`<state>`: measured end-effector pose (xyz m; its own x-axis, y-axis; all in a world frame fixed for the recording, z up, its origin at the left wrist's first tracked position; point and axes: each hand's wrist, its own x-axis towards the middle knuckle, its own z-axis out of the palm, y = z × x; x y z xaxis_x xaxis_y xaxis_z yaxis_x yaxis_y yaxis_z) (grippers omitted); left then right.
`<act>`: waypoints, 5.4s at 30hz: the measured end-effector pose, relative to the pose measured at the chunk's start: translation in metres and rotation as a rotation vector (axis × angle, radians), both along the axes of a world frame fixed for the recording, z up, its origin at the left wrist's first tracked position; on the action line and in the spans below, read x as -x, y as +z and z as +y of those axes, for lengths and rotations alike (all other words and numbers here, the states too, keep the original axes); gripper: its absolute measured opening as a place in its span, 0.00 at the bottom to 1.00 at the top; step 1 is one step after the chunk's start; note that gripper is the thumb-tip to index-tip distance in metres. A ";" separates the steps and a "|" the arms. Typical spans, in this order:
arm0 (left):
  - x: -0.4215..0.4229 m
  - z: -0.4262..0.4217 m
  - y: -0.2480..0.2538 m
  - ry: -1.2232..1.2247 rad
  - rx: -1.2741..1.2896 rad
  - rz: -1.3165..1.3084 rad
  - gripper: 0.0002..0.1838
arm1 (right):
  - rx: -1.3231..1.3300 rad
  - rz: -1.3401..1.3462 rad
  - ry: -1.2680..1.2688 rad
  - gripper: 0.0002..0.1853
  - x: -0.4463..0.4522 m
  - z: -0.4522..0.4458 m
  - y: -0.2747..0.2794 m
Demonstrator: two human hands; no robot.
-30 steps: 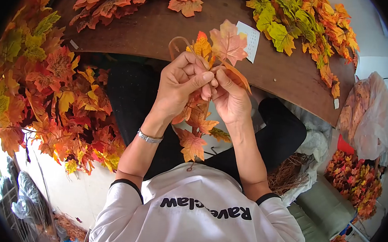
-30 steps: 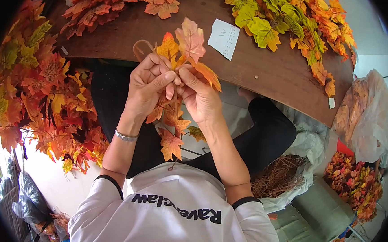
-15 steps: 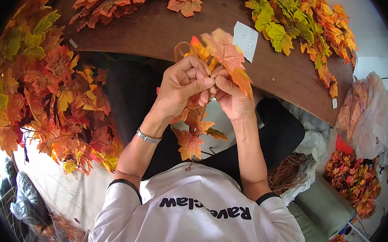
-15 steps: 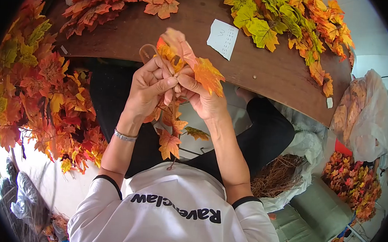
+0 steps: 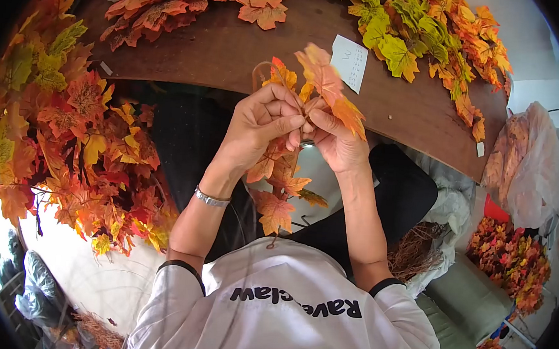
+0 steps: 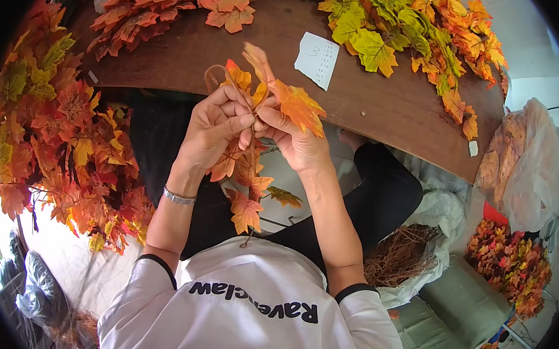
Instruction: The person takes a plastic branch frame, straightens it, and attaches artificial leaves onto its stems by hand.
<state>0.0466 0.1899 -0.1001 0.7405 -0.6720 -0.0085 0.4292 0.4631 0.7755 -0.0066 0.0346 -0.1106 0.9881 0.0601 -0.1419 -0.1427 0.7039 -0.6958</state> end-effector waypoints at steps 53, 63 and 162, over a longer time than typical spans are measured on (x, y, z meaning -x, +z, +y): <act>0.042 0.037 0.044 0.128 -0.083 0.089 0.22 | 1.769 -0.892 -0.646 0.09 0.064 0.011 0.018; 0.040 0.016 0.028 0.164 -0.104 -0.005 0.22 | 1.265 -0.332 -0.439 0.15 0.078 0.011 -0.012; 0.008 0.019 -0.008 0.204 0.041 -0.139 0.07 | 0.941 -0.271 -0.027 0.01 -0.004 -0.004 0.057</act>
